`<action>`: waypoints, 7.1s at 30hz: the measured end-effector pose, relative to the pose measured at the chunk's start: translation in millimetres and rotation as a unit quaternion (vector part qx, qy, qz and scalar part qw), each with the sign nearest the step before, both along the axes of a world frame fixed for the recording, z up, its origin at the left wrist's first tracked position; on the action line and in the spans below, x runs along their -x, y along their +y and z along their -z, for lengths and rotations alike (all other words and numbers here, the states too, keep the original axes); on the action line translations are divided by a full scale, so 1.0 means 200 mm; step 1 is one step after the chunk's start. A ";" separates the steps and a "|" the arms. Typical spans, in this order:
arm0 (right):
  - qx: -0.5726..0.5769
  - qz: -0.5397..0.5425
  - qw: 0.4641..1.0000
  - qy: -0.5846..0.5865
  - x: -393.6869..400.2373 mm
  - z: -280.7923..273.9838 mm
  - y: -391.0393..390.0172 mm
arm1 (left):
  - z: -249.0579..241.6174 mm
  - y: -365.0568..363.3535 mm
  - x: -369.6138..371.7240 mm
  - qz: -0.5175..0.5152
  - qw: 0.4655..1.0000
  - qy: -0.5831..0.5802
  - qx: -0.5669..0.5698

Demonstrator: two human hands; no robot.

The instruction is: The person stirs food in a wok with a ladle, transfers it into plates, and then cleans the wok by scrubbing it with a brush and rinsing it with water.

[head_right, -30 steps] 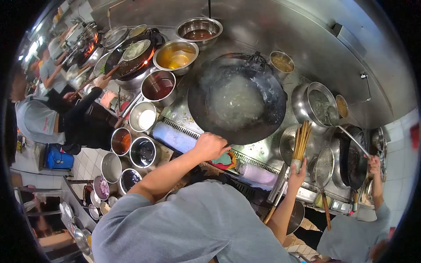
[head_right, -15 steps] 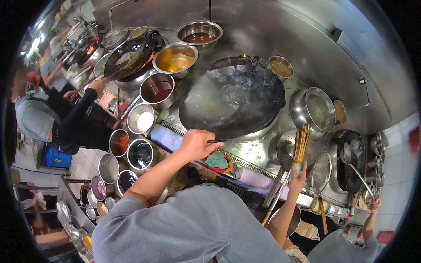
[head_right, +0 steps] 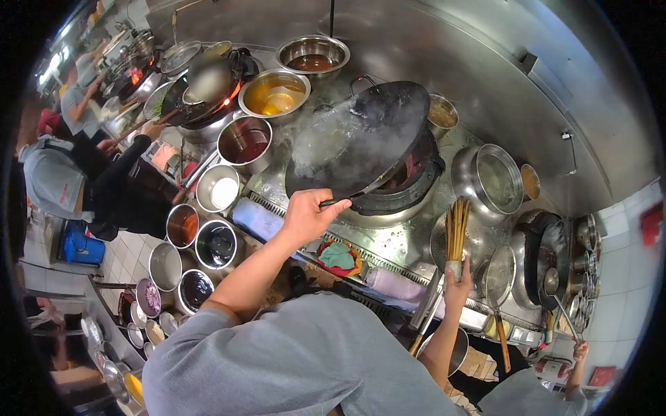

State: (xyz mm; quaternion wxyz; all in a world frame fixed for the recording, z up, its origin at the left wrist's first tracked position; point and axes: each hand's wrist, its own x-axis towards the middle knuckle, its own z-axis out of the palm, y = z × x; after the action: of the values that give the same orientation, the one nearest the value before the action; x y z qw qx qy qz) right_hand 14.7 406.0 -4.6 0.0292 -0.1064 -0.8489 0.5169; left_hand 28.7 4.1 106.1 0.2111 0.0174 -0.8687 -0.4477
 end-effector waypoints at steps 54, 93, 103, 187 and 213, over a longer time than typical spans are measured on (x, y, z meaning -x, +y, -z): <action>-0.148 0.084 0.981 -0.096 1.18 0.35 0.44 | 0.49 0.34 0.27 0.071 0.934 -0.039 0.349; 0.092 -0.156 0.982 -0.063 -0.41 0.24 -0.60 | 0.51 0.21 0.21 0.115 0.968 -0.018 0.224; -0.101 -0.134 0.983 0.079 -0.40 0.34 -0.66 | 0.51 0.22 0.21 0.107 0.968 -0.003 0.228; 0.463 0.147 0.868 -0.102 -0.68 -0.16 0.08 | 0.54 1.08 0.03 0.307 0.702 -0.539 -0.350; -0.216 0.141 0.965 0.042 0.59 -0.15 0.34 | 0.90 1.38 0.03 0.229 0.303 -0.498 -0.780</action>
State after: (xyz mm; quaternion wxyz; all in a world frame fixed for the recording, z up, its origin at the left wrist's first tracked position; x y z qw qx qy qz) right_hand -103.8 473.8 26.1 0.1603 -0.1945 -0.9146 0.3163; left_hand 22.6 279.9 -73.0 -0.4847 0.1938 -0.0230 -0.8526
